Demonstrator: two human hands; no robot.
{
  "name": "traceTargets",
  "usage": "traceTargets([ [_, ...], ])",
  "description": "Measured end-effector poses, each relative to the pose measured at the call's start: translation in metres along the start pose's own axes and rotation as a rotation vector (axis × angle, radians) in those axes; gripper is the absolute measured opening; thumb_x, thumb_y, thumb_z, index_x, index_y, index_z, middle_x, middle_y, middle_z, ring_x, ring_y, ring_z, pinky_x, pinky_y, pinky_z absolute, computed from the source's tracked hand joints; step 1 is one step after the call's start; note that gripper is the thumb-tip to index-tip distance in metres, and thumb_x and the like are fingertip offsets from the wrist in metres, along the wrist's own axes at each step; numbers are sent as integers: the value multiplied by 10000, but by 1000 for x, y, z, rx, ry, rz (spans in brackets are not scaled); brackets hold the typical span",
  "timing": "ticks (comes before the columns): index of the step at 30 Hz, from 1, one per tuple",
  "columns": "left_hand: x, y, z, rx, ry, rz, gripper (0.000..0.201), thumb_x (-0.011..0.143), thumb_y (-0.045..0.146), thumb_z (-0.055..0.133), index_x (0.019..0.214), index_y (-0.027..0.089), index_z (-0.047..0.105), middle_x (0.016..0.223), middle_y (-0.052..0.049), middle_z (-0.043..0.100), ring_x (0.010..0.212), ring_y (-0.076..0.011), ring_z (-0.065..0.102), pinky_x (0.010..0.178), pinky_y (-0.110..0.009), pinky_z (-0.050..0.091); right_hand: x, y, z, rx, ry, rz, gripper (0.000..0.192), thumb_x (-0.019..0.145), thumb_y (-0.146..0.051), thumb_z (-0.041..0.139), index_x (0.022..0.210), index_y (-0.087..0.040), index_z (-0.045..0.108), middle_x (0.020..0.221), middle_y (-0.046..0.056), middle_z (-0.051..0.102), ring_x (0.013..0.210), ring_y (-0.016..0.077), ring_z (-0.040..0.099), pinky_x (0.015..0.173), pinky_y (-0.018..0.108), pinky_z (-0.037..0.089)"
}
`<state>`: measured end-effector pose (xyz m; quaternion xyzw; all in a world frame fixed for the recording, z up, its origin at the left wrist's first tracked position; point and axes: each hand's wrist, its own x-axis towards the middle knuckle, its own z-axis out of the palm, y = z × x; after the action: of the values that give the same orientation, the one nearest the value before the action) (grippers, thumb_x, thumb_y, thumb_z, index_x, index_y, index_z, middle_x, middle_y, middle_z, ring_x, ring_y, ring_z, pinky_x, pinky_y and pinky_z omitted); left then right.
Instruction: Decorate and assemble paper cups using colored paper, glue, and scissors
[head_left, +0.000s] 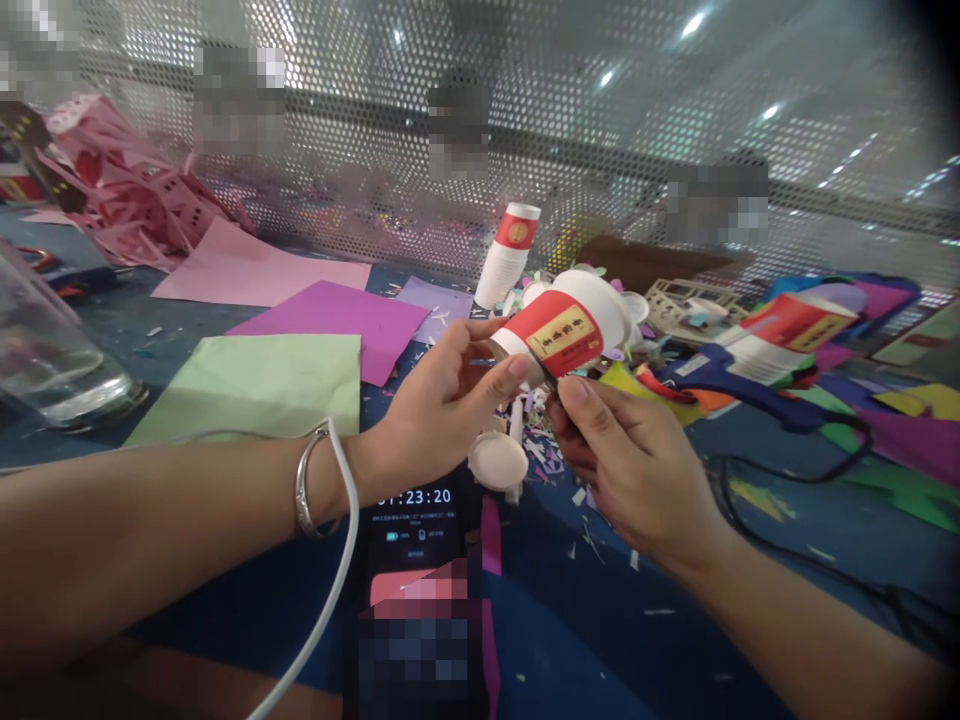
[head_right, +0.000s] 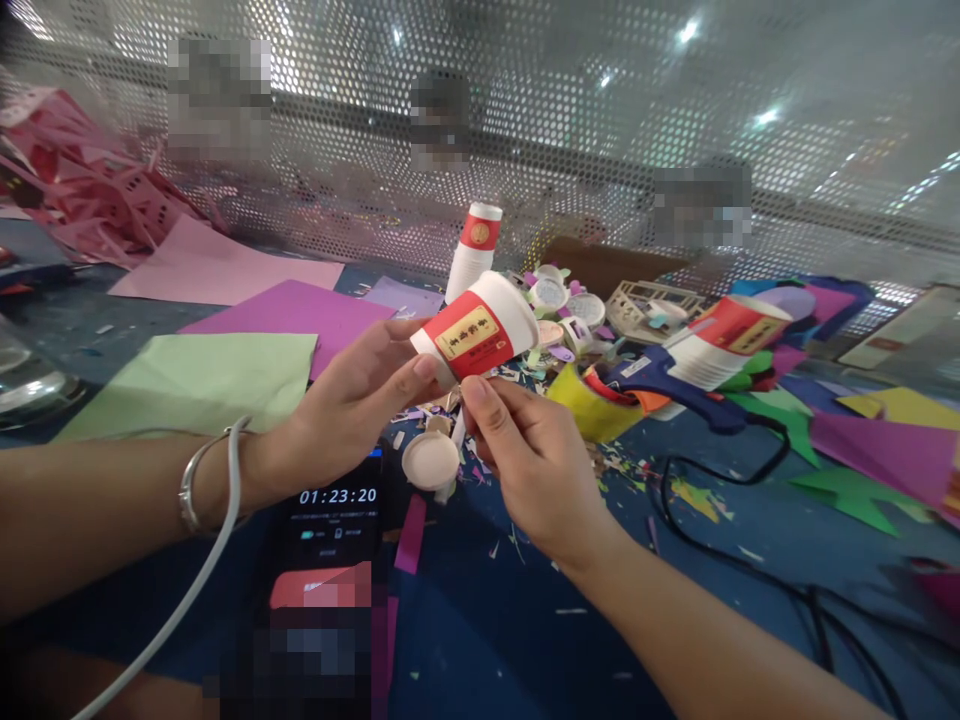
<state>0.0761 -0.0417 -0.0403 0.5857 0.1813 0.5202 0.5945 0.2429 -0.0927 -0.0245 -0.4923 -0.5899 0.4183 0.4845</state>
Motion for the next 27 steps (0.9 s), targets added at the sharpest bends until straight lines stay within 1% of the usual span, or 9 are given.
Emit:
traceTargets([
  [3, 1, -1, -2, 58, 6, 34, 308, 966, 307, 619, 1206, 170, 482, 978, -53, 589, 868, -168, 614, 878, -379, 550, -1, 1, 1, -1, 7, 1, 490, 945, -596, 598, 677, -193, 515, 562, -63, 312, 453, 54, 247, 380, 230, 146],
  [6, 1, -2, -4, 133, 0, 60, 335, 965, 334, 621, 1228, 182, 480, 948, -48, 595, 847, -168, 607, 846, -368, 557, -1, 2, 2, 14, 9, -4, 489, 939, -594, 607, 680, -189, 518, 585, -58, 329, 468, 55, 265, 389, 226, 159],
  [11, 0, -5, -9, 256, -35, 94, 365, 962, 358, 629, 1267, 192, 514, 1025, -79, 627, 822, -163, 608, 767, -338, 575, -2, 3, 2, 21, 12, 2, 481, 939, -593, 608, 693, -187, 529, 605, -54, 354, 467, 52, 270, 384, 224, 160],
  [16, -2, -3, -7, 278, -79, 180, 366, 975, 292, 605, 1299, 177, 480, 1099, -107, 641, 925, -196, 655, 817, -363, 597, -4, 3, 2, -22, 28, -12, 477, 948, -594, 592, 699, -190, 539, 586, -54, 355, 465, 59, 291, 383, 226, 171],
  [18, -4, 0, -6, 291, -72, 209, 353, 968, 260, 608, 1281, 168, 471, 1138, -117, 644, 993, -215, 662, 848, -371, 597, -4, 3, 3, -26, 39, -20, 473, 944, -596, 597, 699, -194, 548, 583, -53, 358, 462, 63, 287, 382, 233, 170],
  [21, -6, 4, -5, 353, -33, 222, 336, 960, 269, 625, 1251, 174, 487, 1175, -115, 649, 1052, -232, 658, 893, -376, 588, -5, 2, 5, -3, 43, -25, 466, 931, -599, 613, 690, -205, 552, 571, -54, 339, 455, 70, 273, 384, 248, 159],
  [24, -4, 4, -8, 388, -6, 235, 327, 947, 295, 647, 1229, 189, 519, 1167, -94, 641, 1023, -228, 656, 888, -372, 587, -4, 1, 6, 24, 51, -17, 450, 925, -596, 624, 690, -219, 548, 550, -56, 322, 438, 75, 251, 385, 269, 136],
  [27, -1, 3, -9, 338, 2, 224, 361, 922, 298, 683, 1232, 196, 530, 1193, -91, 627, 1000, -223, 662, 851, -357, 590, -4, -1, 7, 44, 57, -1, 441, 937, -585, 613, 688, -229, 538, 540, -55, 316, 415, 74, 234, 385, 289, 128],
])
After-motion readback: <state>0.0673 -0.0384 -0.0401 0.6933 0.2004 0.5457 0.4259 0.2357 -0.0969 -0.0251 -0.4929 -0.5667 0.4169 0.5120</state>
